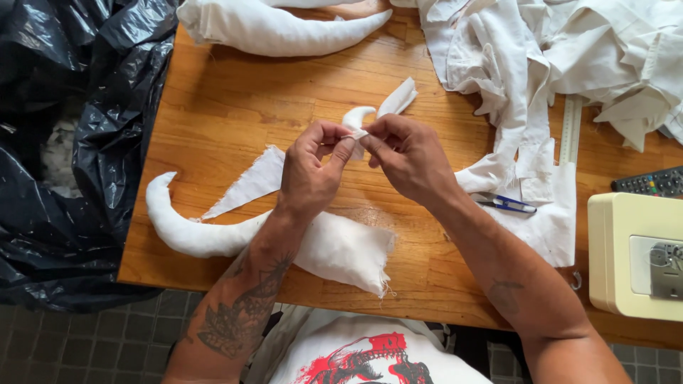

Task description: The person is stuffing small pieces of white fabric with white filling material by hand. They repeatedly pick up small fabric pieces, insert the filling, and shape them into small stuffed forms on a wooden table.

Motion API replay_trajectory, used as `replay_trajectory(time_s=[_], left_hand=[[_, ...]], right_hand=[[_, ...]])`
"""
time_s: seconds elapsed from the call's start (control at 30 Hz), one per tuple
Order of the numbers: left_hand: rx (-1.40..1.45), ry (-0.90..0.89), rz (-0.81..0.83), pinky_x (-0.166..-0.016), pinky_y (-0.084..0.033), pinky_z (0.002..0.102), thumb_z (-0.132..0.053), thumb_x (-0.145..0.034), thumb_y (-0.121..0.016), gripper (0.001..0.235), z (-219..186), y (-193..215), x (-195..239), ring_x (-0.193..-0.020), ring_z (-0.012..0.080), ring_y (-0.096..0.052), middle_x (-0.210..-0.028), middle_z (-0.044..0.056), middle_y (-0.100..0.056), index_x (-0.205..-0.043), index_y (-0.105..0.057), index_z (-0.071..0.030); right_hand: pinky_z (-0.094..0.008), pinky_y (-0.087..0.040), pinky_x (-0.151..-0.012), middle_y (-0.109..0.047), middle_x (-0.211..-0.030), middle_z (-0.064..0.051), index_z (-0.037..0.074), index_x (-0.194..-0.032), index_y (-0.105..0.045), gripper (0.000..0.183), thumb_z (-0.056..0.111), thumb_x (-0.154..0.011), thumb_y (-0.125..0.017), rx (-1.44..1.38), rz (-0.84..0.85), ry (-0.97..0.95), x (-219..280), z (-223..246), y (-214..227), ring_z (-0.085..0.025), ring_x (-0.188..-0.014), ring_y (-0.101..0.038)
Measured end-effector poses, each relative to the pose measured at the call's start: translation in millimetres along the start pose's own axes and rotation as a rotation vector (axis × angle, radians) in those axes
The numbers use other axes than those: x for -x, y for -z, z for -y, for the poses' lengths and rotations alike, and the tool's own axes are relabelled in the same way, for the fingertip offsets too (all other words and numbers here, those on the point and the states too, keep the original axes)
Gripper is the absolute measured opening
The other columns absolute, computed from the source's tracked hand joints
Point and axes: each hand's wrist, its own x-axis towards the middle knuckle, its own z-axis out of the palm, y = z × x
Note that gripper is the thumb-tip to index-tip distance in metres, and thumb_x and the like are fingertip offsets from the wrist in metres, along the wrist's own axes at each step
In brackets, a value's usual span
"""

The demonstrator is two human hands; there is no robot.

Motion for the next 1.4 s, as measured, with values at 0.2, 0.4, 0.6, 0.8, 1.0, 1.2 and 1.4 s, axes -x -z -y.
replay_trajectory(time_s=[0.2,0.4,0.6,0.8,1.0,1.2,1.4], left_hand=[[0.094,0.044,0.123,-0.090,-0.066,0.028,-0.014,-0.115,-0.078,0.009,15,4,-1,-0.092,0.0037,-0.069,-0.092,-0.002,-0.071,-0.122,-0.078,-0.009],[0.165,0.087,0.228,-0.087,-0.064,0.027,-0.012,-0.113,-0.080,0.007,24,-2,1,-0.086,0.0054,-0.069,-0.089,0.001,-0.075,-0.119,-0.078,-0.009],[0.024,0.024,0.154,-0.081,-0.061,0.026,-0.011,-0.113,-0.080,0.005,5,-1,-2,-0.081,0.0064,-0.072,-0.088,0.002,-0.079,-0.117,-0.079,-0.008],[-0.042,-0.002,0.077,-0.079,-0.059,0.023,-0.012,-0.114,-0.080,0.006,10,5,-5,-0.081,0.0044,-0.069,-0.088,-0.001,-0.075,-0.119,-0.079,-0.009],[0.112,0.024,-0.094,-0.076,-0.058,0.023,-0.016,-0.116,-0.075,0.010,23,-3,-1,-0.083,0.0084,-0.067,-0.101,0.001,-0.074,-0.122,-0.071,-0.009],[0.199,0.091,-0.196,-0.061,-0.057,0.025,-0.015,-0.116,-0.076,0.012,16,-2,-3,-0.066,0.0135,-0.070,-0.097,0.009,-0.078,-0.120,-0.068,-0.008],[0.277,0.025,-0.188,-0.054,-0.058,0.028,-0.016,-0.117,-0.070,0.014,-2,-4,0,-0.081,0.0299,-0.085,-0.143,0.021,-0.072,-0.122,-0.060,-0.008]], right_hand=[[-0.027,-0.060,-0.068,-0.072,-0.129,-0.011,0.011,-0.130,-0.087,0.035,0.004,-0.096,-0.088,0.011,-0.043,0.237,-5,-7,-3,-0.016,-0.086,-0.078],[-0.038,-0.058,-0.064,-0.069,-0.087,-0.003,0.013,-0.101,-0.080,0.023,0.003,-0.083,-0.091,0.216,-0.104,0.193,-9,-31,-6,-0.021,-0.068,-0.076],[-0.025,-0.054,-0.062,-0.074,-0.064,0.004,0.016,-0.092,-0.076,0.013,0.009,-0.087,-0.086,0.158,-0.115,-0.011,1,-2,-11,-0.011,-0.054,-0.077],[-0.020,-0.054,-0.072,-0.061,-0.079,0.006,0.006,-0.111,-0.079,0.025,-0.008,-0.091,-0.085,-0.307,0.105,0.053,2,13,1,-0.003,-0.073,-0.062],[-0.024,-0.060,-0.081,-0.077,-0.111,-0.009,0.006,-0.151,-0.066,0.042,-0.003,-0.113,-0.081,-0.219,0.189,0.225,1,19,60,-0.014,-0.093,-0.073],[-0.022,-0.058,-0.093,-0.075,-0.123,-0.010,-0.002,-0.151,-0.069,0.039,0.001,-0.115,-0.084,0.052,-0.064,0.209,53,44,137,-0.013,-0.107,-0.068],[-0.038,-0.059,-0.083,-0.089,-0.096,0.004,0.032,-0.120,-0.088,0.025,0.036,-0.096,-0.091,0.747,0.204,-0.415,106,3,135,-0.018,-0.086,-0.080]])
